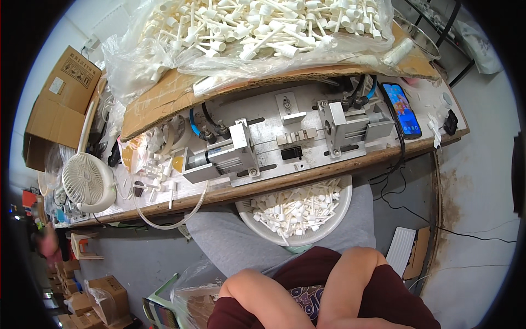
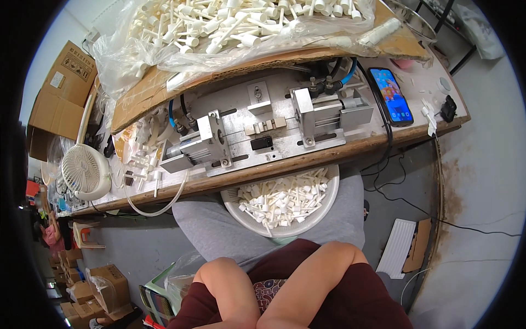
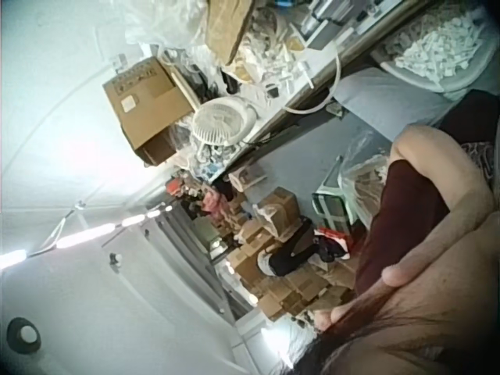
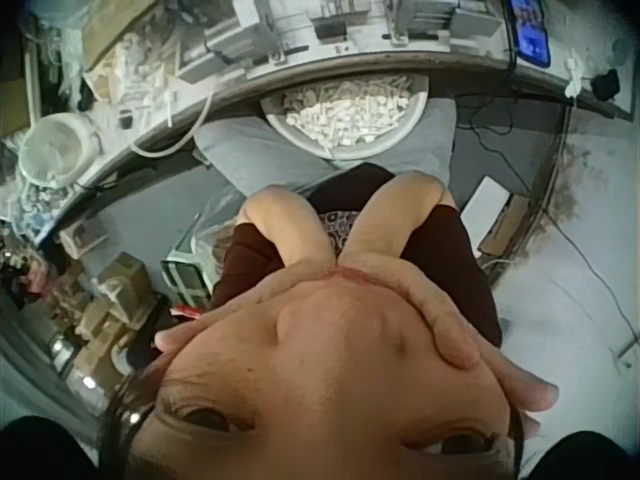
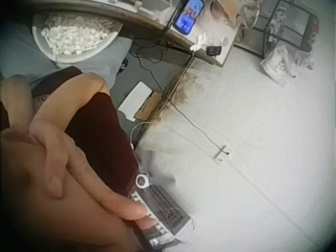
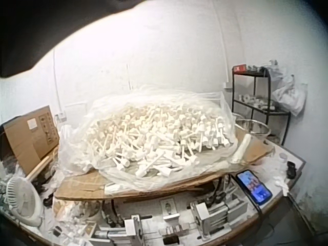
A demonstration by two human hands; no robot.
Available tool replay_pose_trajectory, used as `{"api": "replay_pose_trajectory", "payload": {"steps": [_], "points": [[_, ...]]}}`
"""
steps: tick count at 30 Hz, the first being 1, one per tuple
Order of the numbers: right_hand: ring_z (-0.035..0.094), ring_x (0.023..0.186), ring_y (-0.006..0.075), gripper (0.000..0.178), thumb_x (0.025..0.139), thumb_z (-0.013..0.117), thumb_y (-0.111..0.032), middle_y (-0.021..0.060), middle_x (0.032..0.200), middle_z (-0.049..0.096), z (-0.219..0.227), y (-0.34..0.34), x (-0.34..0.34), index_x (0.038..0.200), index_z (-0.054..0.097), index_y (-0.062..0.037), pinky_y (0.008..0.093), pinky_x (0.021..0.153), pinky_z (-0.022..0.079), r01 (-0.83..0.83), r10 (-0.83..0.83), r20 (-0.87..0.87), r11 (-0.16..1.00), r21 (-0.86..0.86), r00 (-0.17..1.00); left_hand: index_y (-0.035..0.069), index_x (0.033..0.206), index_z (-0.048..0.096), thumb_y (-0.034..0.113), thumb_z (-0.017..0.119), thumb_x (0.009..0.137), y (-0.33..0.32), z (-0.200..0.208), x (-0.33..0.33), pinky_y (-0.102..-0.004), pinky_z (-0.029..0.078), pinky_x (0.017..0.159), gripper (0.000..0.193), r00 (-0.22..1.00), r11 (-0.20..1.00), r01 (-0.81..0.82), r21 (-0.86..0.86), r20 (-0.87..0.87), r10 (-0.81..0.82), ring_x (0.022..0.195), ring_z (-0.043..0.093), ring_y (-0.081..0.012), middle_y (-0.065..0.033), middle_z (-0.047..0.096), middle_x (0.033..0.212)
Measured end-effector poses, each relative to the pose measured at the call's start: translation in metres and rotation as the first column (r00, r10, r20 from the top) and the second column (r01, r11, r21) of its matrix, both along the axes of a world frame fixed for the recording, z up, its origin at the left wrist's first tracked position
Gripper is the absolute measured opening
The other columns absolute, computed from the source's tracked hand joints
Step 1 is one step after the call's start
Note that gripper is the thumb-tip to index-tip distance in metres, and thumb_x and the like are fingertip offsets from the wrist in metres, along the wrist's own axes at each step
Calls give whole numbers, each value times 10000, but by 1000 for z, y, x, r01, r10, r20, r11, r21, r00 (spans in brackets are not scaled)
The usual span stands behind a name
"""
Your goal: Assemble small plastic components using a workbench pneumatic press or jig.
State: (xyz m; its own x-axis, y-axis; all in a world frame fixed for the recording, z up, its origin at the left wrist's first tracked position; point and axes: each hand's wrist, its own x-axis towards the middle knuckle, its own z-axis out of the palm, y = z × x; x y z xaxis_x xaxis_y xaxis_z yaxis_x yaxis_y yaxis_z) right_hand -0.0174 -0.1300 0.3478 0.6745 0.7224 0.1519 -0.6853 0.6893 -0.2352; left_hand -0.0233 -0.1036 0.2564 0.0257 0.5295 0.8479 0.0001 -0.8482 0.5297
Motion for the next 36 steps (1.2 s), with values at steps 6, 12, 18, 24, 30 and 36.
{"api": "replay_pose_trajectory", "payload": {"steps": [6, 12, 18, 24, 30, 36], "points": [[410, 1418, 79, 426, 1085, 384, -235, -24, 1517, 495, -40, 12, 17, 1491, 473, -142, 247, 1136, 348, 259, -302, 186, 940, 222, 935, -3, 1445, 466, 114, 528, 1019, 21, -32, 4, -420, 393, 1145, 446, 977, 994, -87, -67, -200, 73, 1335, 507, -317, -192, 449, 1512], [463, 1279, 142, 323, 1027, 453, -243, 17, 1362, 524, -102, 36, 33, 1329, 502, -140, 301, 1020, 398, 410, -601, 333, 768, 492, 726, 1, 1422, 483, 149, 550, 1002, 23, -49, -8, -459, 381, 1134, 451, 934, 975, -208, -74, -312, 176, 1322, 507, -341, -202, 450, 1501], [526, 1108, 198, 188, 951, 554, -246, 44, 1154, 583, -162, 57, 50, 1115, 572, -157, 348, 878, 448, 322, -641, 571, 760, 565, 512, 5, 1399, 500, 184, 571, 984, 30, -58, -50, -499, 369, 1124, 457, 874, 905, -424, -36, -278, 399, 1308, 507, -366, -212, 451, 1489], [595, 991, 221, 126, 883, 610, -155, 71, 1052, 640, -181, 74, 106, 1002, 633, -122, 346, 811, 483, 62, -420, 906, 907, 417, 49, -21, 1268, 599, 85, 638, 927, 122, -27, -85, -465, 434, 1043, 359, 599, 668, -705, 238, -304, 741, 1212, 580, -350, -192, 636, 1258], [599, 1173, 306, 411, 896, 624, -99, 207, 1366, 580, -143, 75, 89, 1281, 599, 46, 396, 954, 485, -947, 715, 699, 216, -236, -11, 31, 1197, 680, 105, 679, 916, 221, 4, -115, -395, 482, 970, 291, 541, 627, -765, 146, -381, 749, 1107, 652, -310, -154, 697, 1173], [605, 1193, 263, 714, 939, 633, -396, 211, 1285, 623, -176, 27, 55, 1414, 455, 106, 376, 961, 485, -762, 670, 662, -607, 227, -336, 32, 1230, 671, 133, 695, 896, 268, -4, -97, -402, 517, 904, 351, 529, 663, -747, 47, -562, 636, 1045, 676, -339, -191, 702, 1136]]}}
